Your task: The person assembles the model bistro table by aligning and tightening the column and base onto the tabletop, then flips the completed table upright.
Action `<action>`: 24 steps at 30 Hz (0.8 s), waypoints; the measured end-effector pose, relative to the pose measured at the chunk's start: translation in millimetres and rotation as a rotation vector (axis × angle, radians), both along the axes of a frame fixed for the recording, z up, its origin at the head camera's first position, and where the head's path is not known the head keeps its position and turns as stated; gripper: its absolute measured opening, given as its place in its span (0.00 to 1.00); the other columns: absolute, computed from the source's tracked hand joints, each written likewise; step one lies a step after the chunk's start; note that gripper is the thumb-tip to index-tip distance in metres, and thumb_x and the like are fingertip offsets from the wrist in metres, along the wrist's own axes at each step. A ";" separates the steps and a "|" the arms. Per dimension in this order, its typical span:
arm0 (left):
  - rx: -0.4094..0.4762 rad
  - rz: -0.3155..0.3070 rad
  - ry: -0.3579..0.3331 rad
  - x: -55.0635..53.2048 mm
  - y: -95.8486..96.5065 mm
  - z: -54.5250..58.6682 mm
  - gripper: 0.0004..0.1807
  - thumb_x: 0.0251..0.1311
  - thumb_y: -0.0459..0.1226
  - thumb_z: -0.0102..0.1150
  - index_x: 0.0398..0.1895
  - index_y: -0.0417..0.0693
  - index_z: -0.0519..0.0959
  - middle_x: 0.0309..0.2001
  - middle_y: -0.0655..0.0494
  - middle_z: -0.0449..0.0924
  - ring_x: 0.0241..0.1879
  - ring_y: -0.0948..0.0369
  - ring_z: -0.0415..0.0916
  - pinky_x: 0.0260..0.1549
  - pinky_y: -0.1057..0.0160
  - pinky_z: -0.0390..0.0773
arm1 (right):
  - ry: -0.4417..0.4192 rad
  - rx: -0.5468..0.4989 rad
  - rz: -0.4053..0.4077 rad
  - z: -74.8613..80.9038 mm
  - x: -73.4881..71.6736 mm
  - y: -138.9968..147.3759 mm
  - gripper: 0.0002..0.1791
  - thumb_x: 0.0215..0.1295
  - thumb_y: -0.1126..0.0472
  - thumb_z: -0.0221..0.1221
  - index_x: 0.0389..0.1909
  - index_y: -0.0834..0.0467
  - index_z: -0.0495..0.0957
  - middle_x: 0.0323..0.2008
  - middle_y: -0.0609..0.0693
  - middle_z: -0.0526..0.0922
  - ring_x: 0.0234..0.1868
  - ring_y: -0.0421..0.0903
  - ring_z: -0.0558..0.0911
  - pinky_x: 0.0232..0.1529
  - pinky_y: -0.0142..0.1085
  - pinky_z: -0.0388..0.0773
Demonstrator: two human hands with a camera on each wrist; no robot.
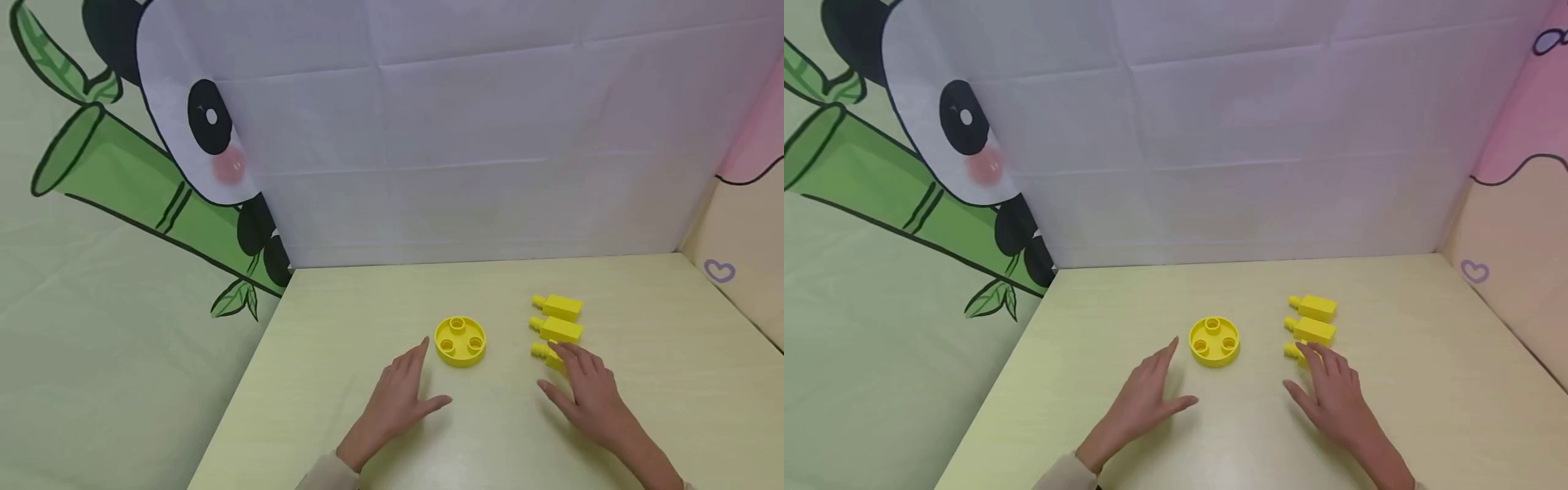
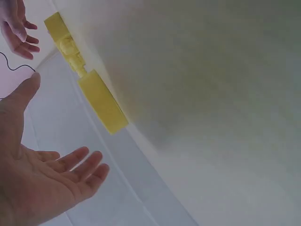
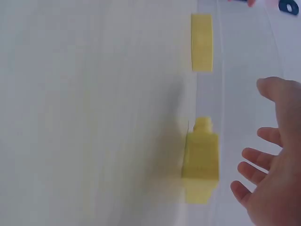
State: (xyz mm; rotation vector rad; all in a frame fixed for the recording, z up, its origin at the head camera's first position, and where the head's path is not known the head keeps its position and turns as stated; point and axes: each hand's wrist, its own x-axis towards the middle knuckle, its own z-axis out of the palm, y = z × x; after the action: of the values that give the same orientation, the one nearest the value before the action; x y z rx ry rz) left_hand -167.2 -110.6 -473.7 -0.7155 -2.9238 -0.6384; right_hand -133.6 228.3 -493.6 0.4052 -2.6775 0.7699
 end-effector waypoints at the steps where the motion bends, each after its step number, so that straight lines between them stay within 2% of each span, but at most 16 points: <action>1: 0.050 -0.009 -0.037 -7.5 1.4 0.5 0.57 0.60 0.59 0.71 0.83 0.46 0.51 0.74 0.42 0.66 0.70 0.45 0.66 0.66 0.42 0.69 | -0.004 -0.023 -0.006 -1.3 -3.7 5.8 0.36 0.70 0.54 0.67 0.70 0.67 0.65 0.64 0.70 0.67 0.62 0.72 0.65 0.51 0.70 0.63; 5: 0.205 -0.031 -0.205 -39.5 4.0 -3.0 0.59 0.57 0.58 0.75 0.84 0.50 0.51 0.77 0.46 0.63 0.74 0.46 0.62 0.69 0.43 0.66 | -0.078 -0.098 -0.021 -7.7 -15.8 24.5 0.35 0.73 0.56 0.64 0.70 0.71 0.63 0.64 0.75 0.65 0.61 0.77 0.64 0.51 0.73 0.61; 9: 0.262 -0.045 -0.334 -66.8 4.9 -10.7 0.62 0.53 0.57 0.78 0.84 0.51 0.50 0.80 0.48 0.57 0.77 0.46 0.55 0.72 0.42 0.61 | -0.156 -0.117 -0.036 -14.9 -23.2 35.1 0.35 0.74 0.55 0.63 0.69 0.74 0.62 0.62 0.78 0.66 0.60 0.78 0.63 0.50 0.74 0.62; 12: 0.252 -0.071 -0.352 -82.9 7.0 -16.3 0.62 0.54 0.56 0.78 0.84 0.49 0.49 0.79 0.47 0.58 0.77 0.47 0.56 0.72 0.44 0.60 | -0.202 -0.110 -0.056 -18.9 -27.0 39.9 0.36 0.73 0.55 0.64 0.68 0.75 0.62 0.60 0.77 0.70 0.59 0.77 0.66 0.50 0.73 0.65; 15: 0.242 -0.100 -0.348 -94.2 9.4 -21.4 0.62 0.56 0.55 0.77 0.84 0.45 0.49 0.78 0.45 0.60 0.76 0.47 0.57 0.72 0.46 0.60 | -0.248 -0.101 -0.072 -20.8 -30.1 43.1 0.37 0.73 0.55 0.64 0.68 0.76 0.62 0.58 0.76 0.73 0.57 0.76 0.69 0.51 0.72 0.68; 18: 0.244 -0.131 -0.351 -100.9 11.4 -24.8 0.61 0.57 0.52 0.77 0.83 0.41 0.49 0.77 0.42 0.61 0.76 0.47 0.58 0.73 0.47 0.60 | -0.274 -0.095 -0.081 -21.0 -31.5 45.2 0.37 0.73 0.54 0.64 0.68 0.77 0.63 0.58 0.77 0.73 0.57 0.76 0.71 0.51 0.72 0.69; 24: 0.215 -0.167 -0.345 -107.3 15.7 -29.6 0.58 0.58 0.51 0.77 0.81 0.34 0.52 0.78 0.41 0.58 0.77 0.47 0.56 0.73 0.49 0.59 | -0.274 -0.083 -0.095 -20.5 -31.2 47.7 0.34 0.72 0.56 0.64 0.65 0.77 0.66 0.59 0.79 0.71 0.57 0.76 0.71 0.53 0.72 0.68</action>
State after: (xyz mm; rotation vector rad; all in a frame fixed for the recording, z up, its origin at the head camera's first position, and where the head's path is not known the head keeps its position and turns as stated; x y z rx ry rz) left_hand -274.5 -94.9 -503.4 -0.9106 -3.0429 -1.1820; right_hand -164.9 276.0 -514.1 0.1599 -2.8779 0.9656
